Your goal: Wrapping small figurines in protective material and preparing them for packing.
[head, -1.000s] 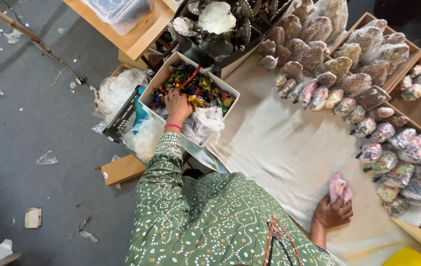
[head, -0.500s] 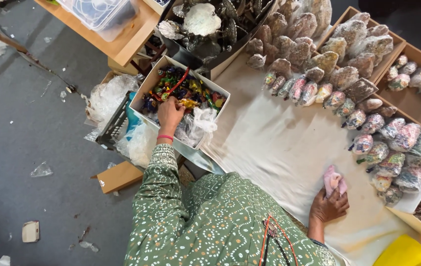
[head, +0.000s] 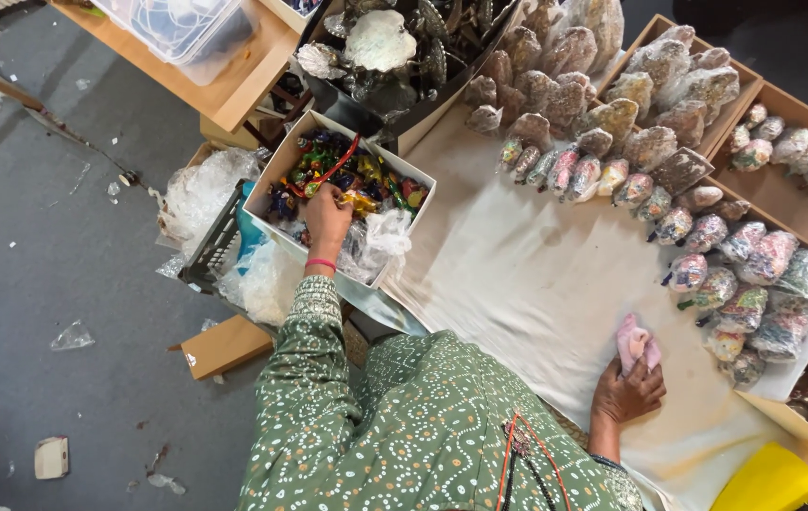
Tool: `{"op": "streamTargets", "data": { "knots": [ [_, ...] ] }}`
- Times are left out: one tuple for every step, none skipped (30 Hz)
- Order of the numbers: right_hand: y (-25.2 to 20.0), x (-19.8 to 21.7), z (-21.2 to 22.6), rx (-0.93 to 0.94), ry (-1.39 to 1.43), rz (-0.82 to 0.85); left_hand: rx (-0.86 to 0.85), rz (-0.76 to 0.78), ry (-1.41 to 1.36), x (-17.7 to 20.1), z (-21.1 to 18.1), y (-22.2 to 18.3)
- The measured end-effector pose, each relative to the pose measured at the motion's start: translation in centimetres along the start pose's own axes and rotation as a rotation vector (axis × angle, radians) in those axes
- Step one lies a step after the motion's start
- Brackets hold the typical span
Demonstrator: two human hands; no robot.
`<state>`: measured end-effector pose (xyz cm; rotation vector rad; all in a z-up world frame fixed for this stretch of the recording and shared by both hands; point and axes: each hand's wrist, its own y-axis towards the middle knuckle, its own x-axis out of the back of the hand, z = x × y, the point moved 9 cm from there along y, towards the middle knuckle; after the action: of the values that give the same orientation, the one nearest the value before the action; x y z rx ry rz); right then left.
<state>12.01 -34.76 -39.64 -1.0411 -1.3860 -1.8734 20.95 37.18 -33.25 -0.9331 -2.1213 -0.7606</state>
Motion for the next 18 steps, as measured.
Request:
{"op": "streamTargets", "data": {
  "knots": [
    [0.0, 0.2, 0.0, -0.003, -0.002, 0.000, -0.003, 0.002, 0.000, 0.7, -0.7, -0.1],
    [0.0, 0.4, 0.1, -0.006, 0.004, 0.007, -0.001, -0.033, -0.062, 1.7, -1.3, -0.2],
    [0.1, 0.4, 0.2, -0.006, 0.012, 0.014, 0.002, -0.071, -0.122, 2.8, -1.8, -0.2],
    [0.1, 0.4, 0.2, -0.007, 0.013, 0.015, 0.001, -0.071, -0.121, 3.3, -2.3, -0.2],
    [0.1, 0.4, 0.2, -0.006, 0.013, 0.018, -0.014, -0.079, -0.156, 3.9, -2.7, -0.4],
    [0.0, 0.4, 0.1, -0.005, 0.014, 0.021, -0.029, -0.088, -0.191, 4.6, -3.1, -0.5],
    [-0.1, 0.0, -0.1, -0.002, 0.018, 0.023, -0.026, -0.092, -0.188, 5.0, -3.5, -0.7],
    [-0.3, -0.4, -0.3, -0.003, 0.013, 0.027, -0.044, -0.075, -0.224, 5.2, -4.1, -0.8],
    [-0.4, -0.7, -0.7, -0.007, 0.006, 0.027, -0.064, -0.057, -0.263, 5.3, -4.8, -0.8],
    [-0.3, -0.8, -0.5, -0.006, 0.008, 0.027, -0.065, -0.059, -0.262, 5.6, -4.9, -0.9],
    [-0.3, -0.7, -0.5, -0.009, 0.009, 0.027, -0.113, -0.088, -0.289, 6.0, -5.4, -1.2],
    [-0.3, -0.6, -0.5, -0.011, 0.010, 0.027, -0.162, -0.116, -0.315, 6.4, -5.9, -1.5],
    [-0.1, -0.3, -0.3, -0.011, 0.008, 0.028, -0.161, -0.115, -0.316, 6.4, -5.9, -1.7],
    [0.0, 0.1, -0.1, -0.008, 0.028, 0.022, -0.172, -0.151, -0.327, 6.8, -5.9, -1.9],
    [0.1, 0.4, 0.2, -0.006, 0.050, 0.016, -0.185, -0.188, -0.337, 7.2, -5.9, -2.1],
    [0.3, 0.9, 0.5, -0.006, 0.050, 0.016, -0.186, -0.188, -0.337, 7.6, -6.2, -2.2],
    [0.4, 1.5, 1.0, 0.016, 0.064, 0.004, -0.211, -0.207, -0.327, 8.3, -6.7, -2.5],
    [0.5, 2.1, 1.6, 0.039, 0.078, -0.009, -0.236, -0.226, -0.317, 8.9, -7.1, -2.7]
  ]
}}
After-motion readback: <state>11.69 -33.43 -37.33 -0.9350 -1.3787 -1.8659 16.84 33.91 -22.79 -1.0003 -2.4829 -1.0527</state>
